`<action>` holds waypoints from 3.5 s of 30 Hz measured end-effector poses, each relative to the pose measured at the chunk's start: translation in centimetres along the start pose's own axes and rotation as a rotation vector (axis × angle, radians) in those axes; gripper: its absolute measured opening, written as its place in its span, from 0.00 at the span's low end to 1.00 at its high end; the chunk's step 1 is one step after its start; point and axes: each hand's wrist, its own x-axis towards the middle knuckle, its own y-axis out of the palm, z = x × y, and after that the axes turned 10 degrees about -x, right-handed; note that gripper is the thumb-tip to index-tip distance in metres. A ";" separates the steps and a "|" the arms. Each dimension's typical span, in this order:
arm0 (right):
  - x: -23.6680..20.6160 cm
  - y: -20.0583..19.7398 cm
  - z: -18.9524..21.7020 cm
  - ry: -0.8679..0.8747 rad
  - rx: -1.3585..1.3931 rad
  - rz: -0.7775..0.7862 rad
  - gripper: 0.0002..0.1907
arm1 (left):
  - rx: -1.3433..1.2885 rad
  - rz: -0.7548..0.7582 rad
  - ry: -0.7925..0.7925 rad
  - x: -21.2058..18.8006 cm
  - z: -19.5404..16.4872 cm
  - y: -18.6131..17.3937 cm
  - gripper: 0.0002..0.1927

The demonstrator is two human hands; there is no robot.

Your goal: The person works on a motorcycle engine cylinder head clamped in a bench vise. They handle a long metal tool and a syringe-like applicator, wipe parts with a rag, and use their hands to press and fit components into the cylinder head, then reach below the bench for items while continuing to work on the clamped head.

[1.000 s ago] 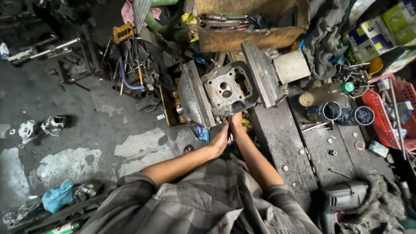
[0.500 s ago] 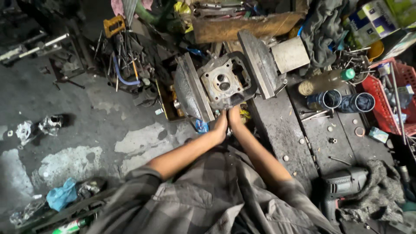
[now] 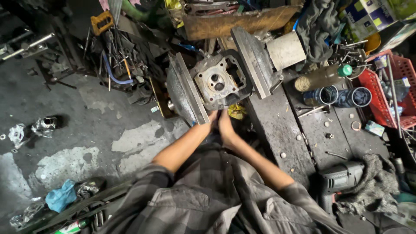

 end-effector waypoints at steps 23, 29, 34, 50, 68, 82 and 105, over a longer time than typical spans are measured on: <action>2.5 -0.5 2.8 -0.306 -0.397 -0.095 0.26 | -0.170 -0.147 0.275 -1.6 2.6 0.5 0.36; -0.6 0.1 -0.1 0.021 -0.118 -0.019 0.33 | 0.089 -0.062 0.139 0.1 0.2 0.0 0.39; 2.6 -0.3 2.6 -0.053 -0.127 -0.070 0.28 | -0.055 -0.042 0.234 -1.7 2.7 0.2 0.41; 1.2 -0.1 2.0 -0.442 -0.513 -0.281 0.30 | -0.100 0.062 0.106 -1.4 1.1 -0.3 0.39; -1.2 1.4 1.5 -0.370 -0.504 -0.241 0.29 | -0.130 0.220 -0.094 -0.1 -0.6 -0.2 0.42; -0.6 1.3 1.4 -0.292 -0.355 -0.223 0.25 | -0.019 0.048 -0.094 -0.5 -0.6 0.0 0.41; -1.3 1.0 0.7 -0.382 -0.425 -0.172 0.32 | -0.111 0.112 -0.158 0.2 -0.2 -1.3 0.39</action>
